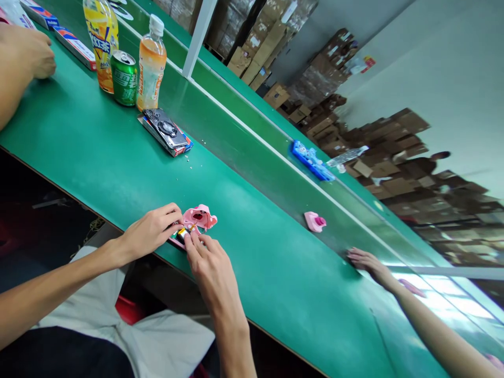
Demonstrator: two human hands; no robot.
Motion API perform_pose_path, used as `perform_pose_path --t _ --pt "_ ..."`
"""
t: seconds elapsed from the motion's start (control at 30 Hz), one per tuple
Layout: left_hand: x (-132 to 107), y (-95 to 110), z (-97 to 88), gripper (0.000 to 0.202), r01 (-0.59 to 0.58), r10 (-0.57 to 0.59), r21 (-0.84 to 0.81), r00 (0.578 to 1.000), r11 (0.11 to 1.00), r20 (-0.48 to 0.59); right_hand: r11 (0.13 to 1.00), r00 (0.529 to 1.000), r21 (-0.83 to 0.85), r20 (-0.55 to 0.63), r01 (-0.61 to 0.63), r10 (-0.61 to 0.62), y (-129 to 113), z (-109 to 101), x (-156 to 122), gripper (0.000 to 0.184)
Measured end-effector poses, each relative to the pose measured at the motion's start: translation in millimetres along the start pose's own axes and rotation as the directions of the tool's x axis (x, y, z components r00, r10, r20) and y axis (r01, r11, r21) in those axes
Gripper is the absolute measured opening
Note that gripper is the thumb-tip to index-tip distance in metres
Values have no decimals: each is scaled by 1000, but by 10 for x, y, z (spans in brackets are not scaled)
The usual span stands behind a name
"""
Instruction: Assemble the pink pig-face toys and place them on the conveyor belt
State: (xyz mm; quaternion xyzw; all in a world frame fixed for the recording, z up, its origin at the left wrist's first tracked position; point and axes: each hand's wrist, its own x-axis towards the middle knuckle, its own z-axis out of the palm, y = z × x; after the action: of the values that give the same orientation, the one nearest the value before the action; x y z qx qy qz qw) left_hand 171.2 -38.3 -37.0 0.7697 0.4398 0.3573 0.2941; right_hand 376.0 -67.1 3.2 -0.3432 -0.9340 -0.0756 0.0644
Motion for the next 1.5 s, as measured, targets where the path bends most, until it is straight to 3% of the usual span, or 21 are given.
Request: perform_pose_path --t 0.17,0.27,0.33,0.5,0.6,0.77,0.93,1.0,1.07,1.1,1.13,1.17,1.2,1.23,1.27,1.37,1.5 --pt "-15 -1 -42 22 -65 65 -10 998 998 18 999 997 -23 65 -26 27 -54 -39 -29 47" --pt "-32 -29 -113 18 -153 153 -11 982 988 107 995 992 -39 87 -90 93 -138 -101 -34 51" --pt "-41 -52 -167 28 -200 196 2 963 980 187 990 987 -55 86 -129 133 -206 -131 -28 48" --pt "-37 -91 -219 24 -235 227 3 941 972 251 977 977 34 -23 -210 211 -321 -7 -32 54" --pt "-40 -110 -200 35 -243 233 15 942 970 243 950 945 137 -137 -280 298 -346 165 -60 56" --pt "-55 -139 -175 34 -240 217 56 939 969 268 865 807 283 -327 -414 493 -432 391 -76 40" --pt "-71 -128 -156 31 -234 201 103 945 967 258 847 656 274 -539 -456 528 -646 563 -122 28" --pt "-84 -129 -145 31 -254 220 120 945 960 243 805 547 310 -606 -506 577 -656 522 -149 20" --pt "-97 -143 -125 31 -288 255 136 942 948 220 686 395 393 -600 -612 696 -524 347 -110 26" --pt "-103 -154 -111 31 -313 279 149 937 938 211 608 344 420 -549 -674 761 -398 214 -47 36" --pt "-109 -165 -96 31 -341 305 170 930 924 205 532 344 406 -450 -743 824 -239 62 50 46" --pt "-115 -177 -79 30 -369 329 202 922 907 203 474 372 359 -319 -804 872 -57 -95 179 53" --pt "-120 -188 -63 29 -389 345 241 916 889 203 483 471 235 -107 -844 876 134 -242 334 57" --pt "-125 -197 -49 28 -401 354 283 913 871 202 530 536 83 181 -844 825 321 -368 505 59" --pt "-130 -204 -36 28 -407 359 320 912 855 199 548 538 63 308 -834 784 488 -464 684 55" --pt "-135 -218 -20 29 -407 359 364 913 837 195 547 465 32 569 -837 678 783 -564 1196 47" --pt "-120 -216 -44 32 -369 331 276 928 887 173 560 344 -29 762 -828 549 761 -455 1643 44"
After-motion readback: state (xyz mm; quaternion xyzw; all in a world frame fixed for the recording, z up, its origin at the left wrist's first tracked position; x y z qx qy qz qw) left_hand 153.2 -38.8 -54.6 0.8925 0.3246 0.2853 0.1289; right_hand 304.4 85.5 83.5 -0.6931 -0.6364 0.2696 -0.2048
